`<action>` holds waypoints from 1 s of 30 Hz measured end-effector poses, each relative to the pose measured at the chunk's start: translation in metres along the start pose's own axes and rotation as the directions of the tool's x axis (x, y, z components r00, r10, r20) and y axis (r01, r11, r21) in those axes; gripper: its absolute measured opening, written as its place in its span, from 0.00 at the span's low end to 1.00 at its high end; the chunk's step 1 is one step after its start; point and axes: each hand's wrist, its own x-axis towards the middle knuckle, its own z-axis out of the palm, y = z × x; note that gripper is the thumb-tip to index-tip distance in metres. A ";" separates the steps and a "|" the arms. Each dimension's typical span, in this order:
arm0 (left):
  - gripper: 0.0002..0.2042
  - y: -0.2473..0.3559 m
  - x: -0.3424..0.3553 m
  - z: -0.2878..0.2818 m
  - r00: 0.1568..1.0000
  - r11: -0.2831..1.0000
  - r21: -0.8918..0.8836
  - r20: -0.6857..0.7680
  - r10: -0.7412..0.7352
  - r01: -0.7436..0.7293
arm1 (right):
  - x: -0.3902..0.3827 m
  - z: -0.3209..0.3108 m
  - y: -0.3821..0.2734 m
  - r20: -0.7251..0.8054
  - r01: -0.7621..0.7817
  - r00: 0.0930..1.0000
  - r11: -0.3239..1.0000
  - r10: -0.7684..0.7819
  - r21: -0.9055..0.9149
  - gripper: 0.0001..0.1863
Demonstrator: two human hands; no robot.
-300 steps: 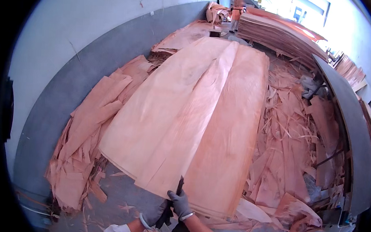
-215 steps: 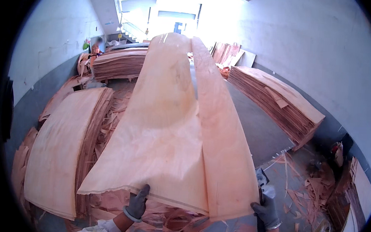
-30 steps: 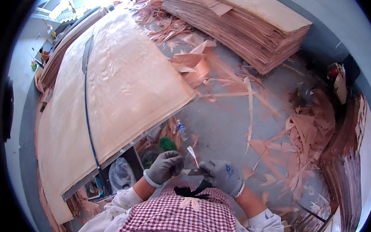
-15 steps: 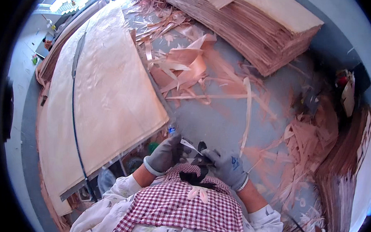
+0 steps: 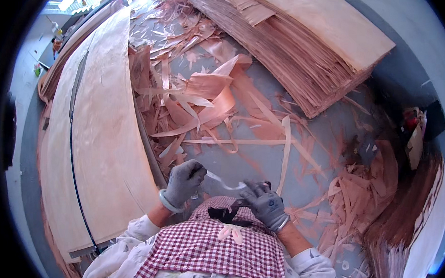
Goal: The person trims a piece of wood veneer to fit a hole in a larger veneer sheet, applies tape to secure it, and then removes excess wood strips from the surrounding area.
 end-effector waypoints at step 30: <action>0.05 -0.103 0.218 -0.149 0.814 0.967 0.035 -0.548 -0.192 0.252 | 0.301 -0.133 0.249 0.814 -0.801 0.563 0.333 0.141 0.497 0.14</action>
